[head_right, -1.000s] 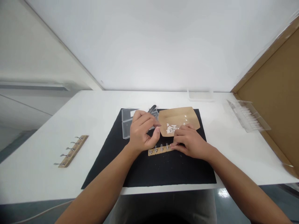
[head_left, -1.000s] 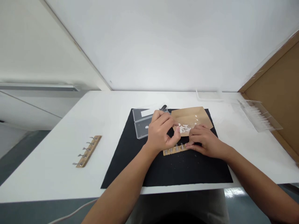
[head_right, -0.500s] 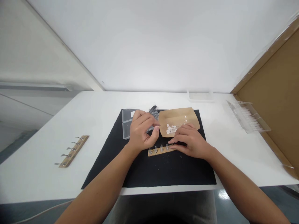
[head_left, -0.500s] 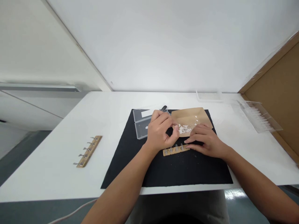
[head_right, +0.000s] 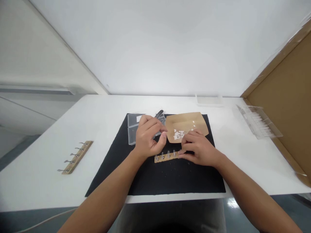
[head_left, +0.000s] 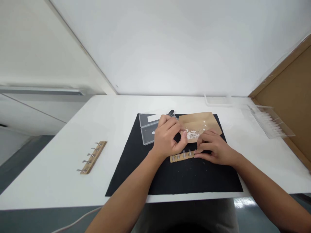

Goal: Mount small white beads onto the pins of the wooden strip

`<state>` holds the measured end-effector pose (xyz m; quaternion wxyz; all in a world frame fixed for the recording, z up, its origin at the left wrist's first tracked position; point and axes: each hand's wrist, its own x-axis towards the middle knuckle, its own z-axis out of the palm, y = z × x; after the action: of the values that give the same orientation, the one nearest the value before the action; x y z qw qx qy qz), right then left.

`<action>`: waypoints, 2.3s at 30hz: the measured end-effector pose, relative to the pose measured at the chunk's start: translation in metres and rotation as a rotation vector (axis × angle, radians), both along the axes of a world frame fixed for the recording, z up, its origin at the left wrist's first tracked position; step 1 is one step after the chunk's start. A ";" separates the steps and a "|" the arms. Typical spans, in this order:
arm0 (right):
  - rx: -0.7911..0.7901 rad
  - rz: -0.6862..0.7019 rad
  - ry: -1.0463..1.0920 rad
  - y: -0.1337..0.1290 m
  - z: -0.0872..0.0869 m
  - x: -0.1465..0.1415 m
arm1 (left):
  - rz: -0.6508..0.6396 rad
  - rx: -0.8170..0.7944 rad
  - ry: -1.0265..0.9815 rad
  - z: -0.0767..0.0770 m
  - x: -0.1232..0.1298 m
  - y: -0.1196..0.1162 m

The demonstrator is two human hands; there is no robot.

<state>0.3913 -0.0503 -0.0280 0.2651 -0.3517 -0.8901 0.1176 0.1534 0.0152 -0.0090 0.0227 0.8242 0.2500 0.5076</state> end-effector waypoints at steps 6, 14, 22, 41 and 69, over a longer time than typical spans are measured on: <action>-0.052 0.013 0.013 0.000 -0.001 -0.001 | -0.005 0.006 -0.011 0.000 0.000 0.000; -0.045 0.015 0.016 -0.001 -0.001 -0.001 | 0.000 0.013 -0.009 0.000 0.000 0.000; -0.029 0.019 0.016 -0.002 -0.001 -0.002 | -0.003 0.011 -0.009 -0.001 0.000 0.000; 0.142 0.040 -0.008 -0.002 -0.011 -0.015 | 0.001 0.000 0.005 -0.001 0.000 -0.001; 0.231 0.021 -0.116 -0.003 -0.007 -0.022 | -0.005 -0.020 0.012 0.001 0.002 -0.002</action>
<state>0.3695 -0.0529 -0.0355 0.2509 -0.3155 -0.9152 -0.0036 0.1550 0.0134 -0.0079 0.0306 0.8276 0.2532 0.5000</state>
